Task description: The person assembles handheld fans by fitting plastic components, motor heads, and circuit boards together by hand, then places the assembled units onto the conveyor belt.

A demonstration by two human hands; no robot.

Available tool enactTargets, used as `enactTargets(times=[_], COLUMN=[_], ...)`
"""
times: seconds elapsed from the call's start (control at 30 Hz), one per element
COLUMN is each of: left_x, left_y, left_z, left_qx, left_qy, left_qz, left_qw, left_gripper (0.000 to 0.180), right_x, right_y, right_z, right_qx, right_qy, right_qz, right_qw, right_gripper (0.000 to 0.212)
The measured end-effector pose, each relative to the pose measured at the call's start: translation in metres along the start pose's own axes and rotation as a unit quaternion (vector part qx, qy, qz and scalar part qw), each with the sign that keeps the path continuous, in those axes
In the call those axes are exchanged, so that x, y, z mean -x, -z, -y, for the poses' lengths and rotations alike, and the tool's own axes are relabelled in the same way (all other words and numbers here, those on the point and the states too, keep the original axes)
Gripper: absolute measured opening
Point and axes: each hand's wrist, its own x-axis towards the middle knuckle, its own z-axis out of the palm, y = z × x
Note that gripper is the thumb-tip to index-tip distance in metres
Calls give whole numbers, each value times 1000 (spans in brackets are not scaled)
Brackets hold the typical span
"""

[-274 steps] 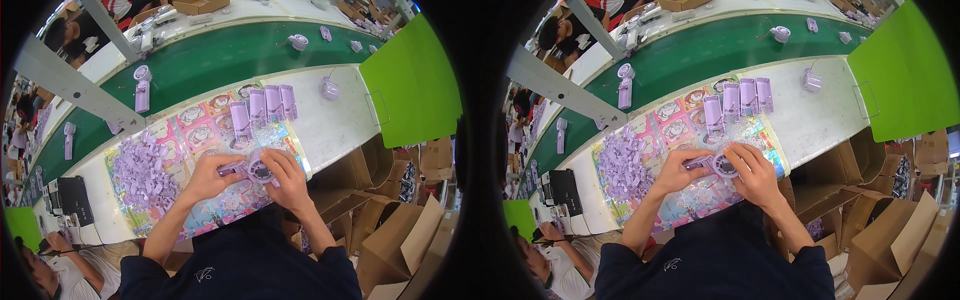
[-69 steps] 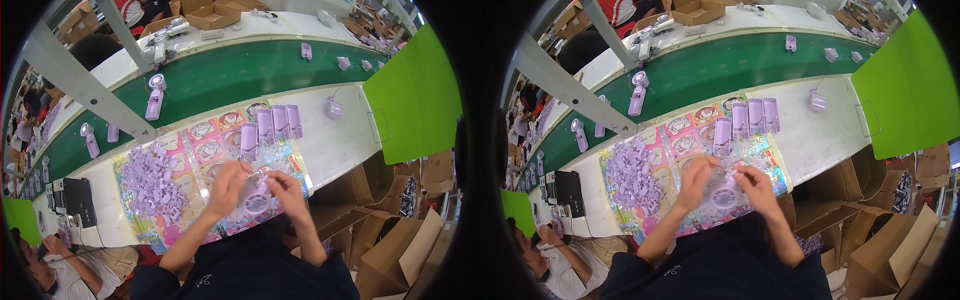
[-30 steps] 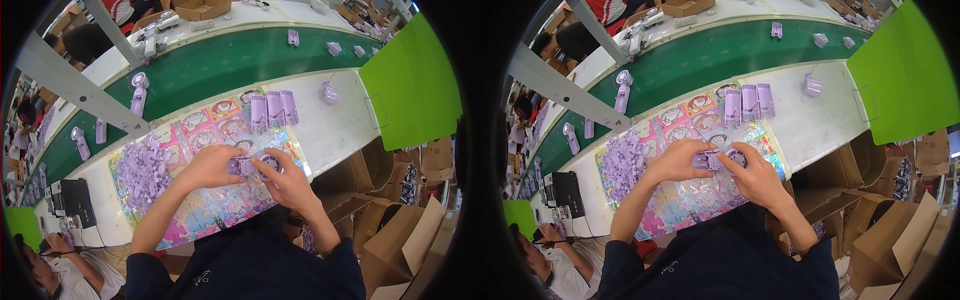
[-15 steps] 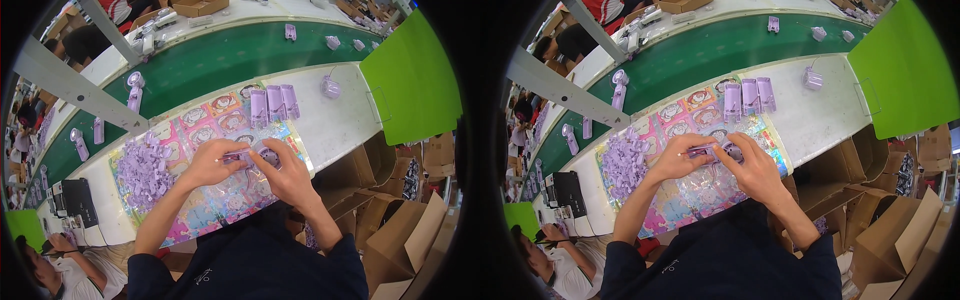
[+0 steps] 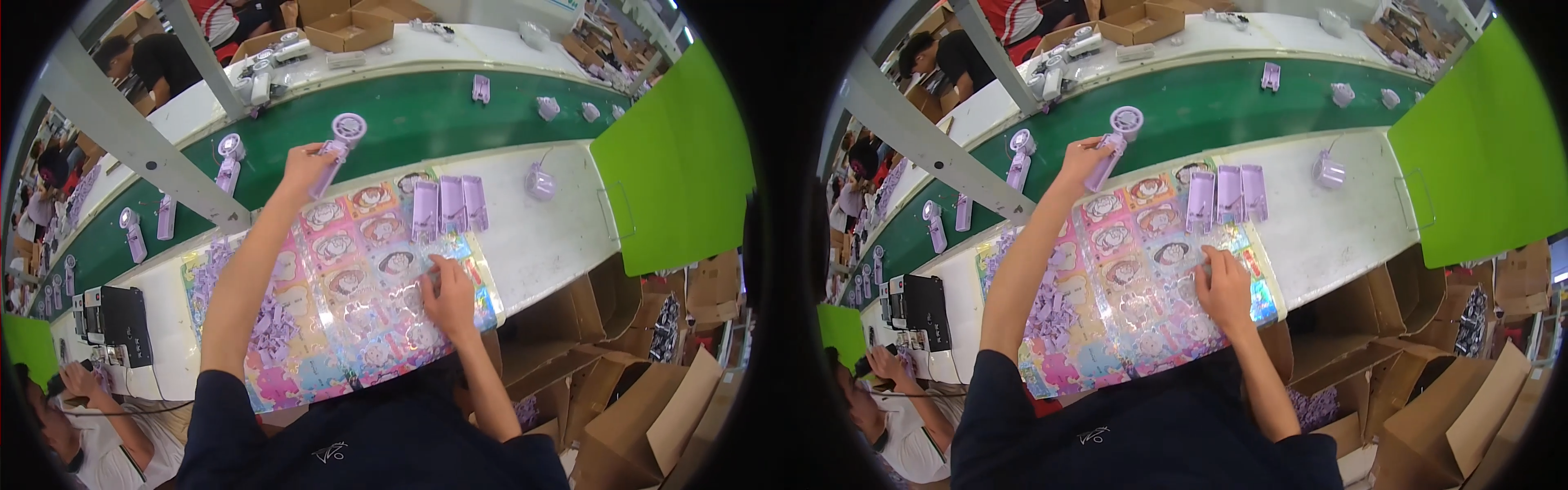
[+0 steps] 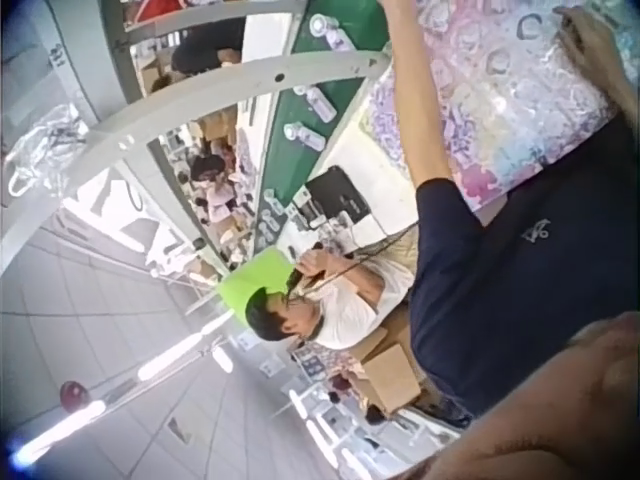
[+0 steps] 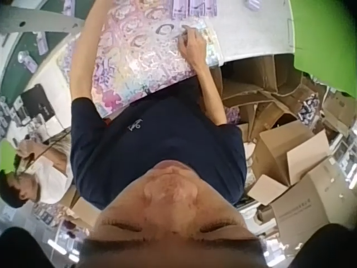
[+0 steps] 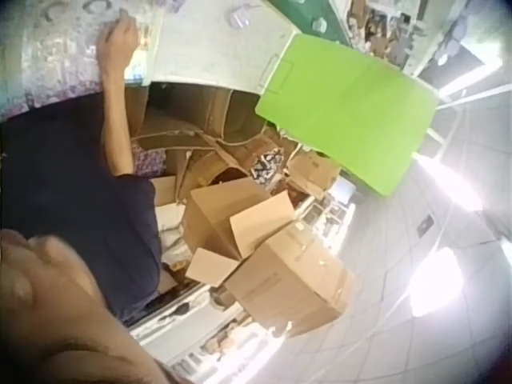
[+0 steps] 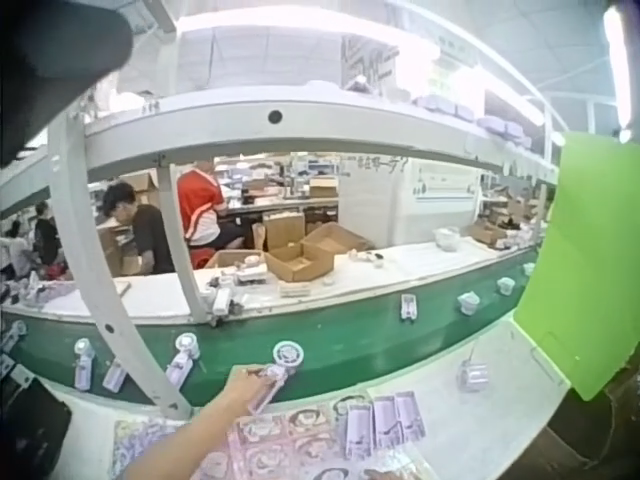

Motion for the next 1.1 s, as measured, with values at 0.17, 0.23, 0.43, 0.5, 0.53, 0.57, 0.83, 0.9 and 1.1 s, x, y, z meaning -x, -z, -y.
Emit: enactTargets(times=[0.17,0.23,0.43,0.5,0.53,0.57,0.83,0.9,1.1], left_x=[-70,-83,-98,-93,-90,-85,-38,-7,118], left_y=[24,24,21,21,22,24,63,54,90], left_z=[30,35,51,48,45,42,8,-5,-56], left_qx=[-3,-32,-54,-49,-42,-41,-264,-282,-477], left_qy=[74,121,105,101,94,95,-78,-186,-187], left_qz=[-99,-163,-200,-179,-158,-158,-243,-261,210], left_qw=[992,979,973,977,982,982,930,904,833], left_gripper=[25,28,28,25,23,23,48,51,38], right_x=[0,0,-6,-8,-7,-7,-7,-6,-4], right_y=[-6,-6,-5,-4,-4,-5,-10,-4,-4], right_z=[0,-1,-1,-3,-4,-5,2,3,1], right_qx=[-13,-18,-15,-6,-5,-8,-21,3,10], right_qy=[-38,-36,-45,-13,-13,-21,-11,-21,-30], right_qz=[1,-3,0,-28,-27,-22,-18,-3,-4], right_qw=[999,999,999,1000,1000,1000,1000,1000,999], right_gripper=[26,22,20,17,17,17,17,17,17])
